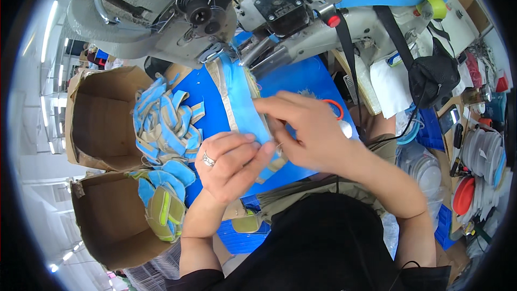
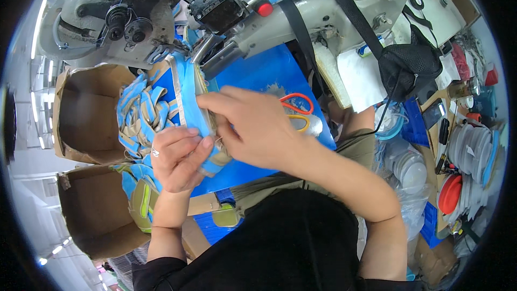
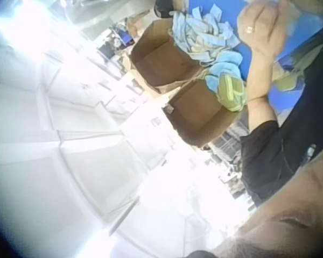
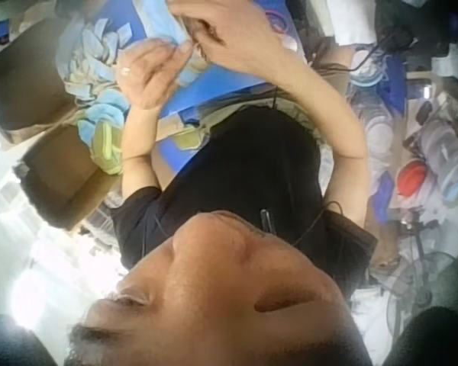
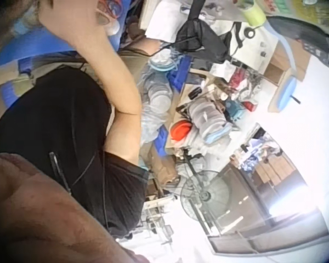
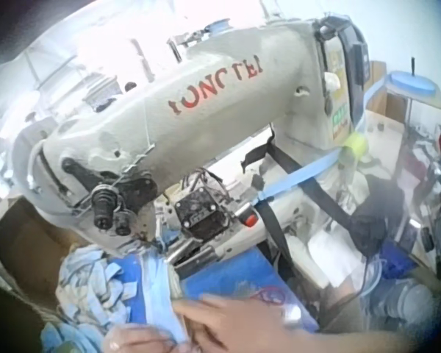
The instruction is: The person operates a sewing machine to stitch the edges of small fabric pouches. They repeatedly pick up pouches, align them under the presser foot, sew the seams, and then trim the excess thread with scissors. The person also inspects the finished pouches by turning them inside out and checking the seams.
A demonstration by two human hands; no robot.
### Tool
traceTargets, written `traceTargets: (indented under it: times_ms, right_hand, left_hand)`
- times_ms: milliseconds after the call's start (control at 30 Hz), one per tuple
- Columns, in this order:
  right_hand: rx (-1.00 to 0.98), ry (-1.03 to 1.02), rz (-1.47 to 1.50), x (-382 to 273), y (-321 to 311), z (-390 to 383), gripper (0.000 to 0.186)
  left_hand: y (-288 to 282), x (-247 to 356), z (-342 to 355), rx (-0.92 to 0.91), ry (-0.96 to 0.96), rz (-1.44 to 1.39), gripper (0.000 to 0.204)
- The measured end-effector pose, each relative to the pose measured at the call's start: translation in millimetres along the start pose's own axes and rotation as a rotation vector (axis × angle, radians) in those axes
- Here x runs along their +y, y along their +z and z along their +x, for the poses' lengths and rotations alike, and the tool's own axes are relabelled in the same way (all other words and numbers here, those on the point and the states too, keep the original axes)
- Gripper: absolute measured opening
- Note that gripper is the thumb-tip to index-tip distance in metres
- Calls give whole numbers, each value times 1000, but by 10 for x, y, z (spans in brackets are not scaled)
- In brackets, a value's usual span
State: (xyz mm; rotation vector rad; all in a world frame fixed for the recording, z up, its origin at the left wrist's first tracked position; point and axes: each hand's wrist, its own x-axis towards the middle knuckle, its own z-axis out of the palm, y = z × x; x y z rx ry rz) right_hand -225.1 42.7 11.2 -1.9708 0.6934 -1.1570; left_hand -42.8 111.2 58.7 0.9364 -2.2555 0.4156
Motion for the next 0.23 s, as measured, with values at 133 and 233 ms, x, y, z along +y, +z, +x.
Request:
traceTargets:
  times_ms: [133,233]
  right_hand:
    - [99,383,815,-121,148,-249,29]
    - [49,533,1072,-131,189,-280,26]
  left_hand:
    - [10,21,-50,-43,41,-49,26]
    - [39,25,-112,-113,65,-59,24]
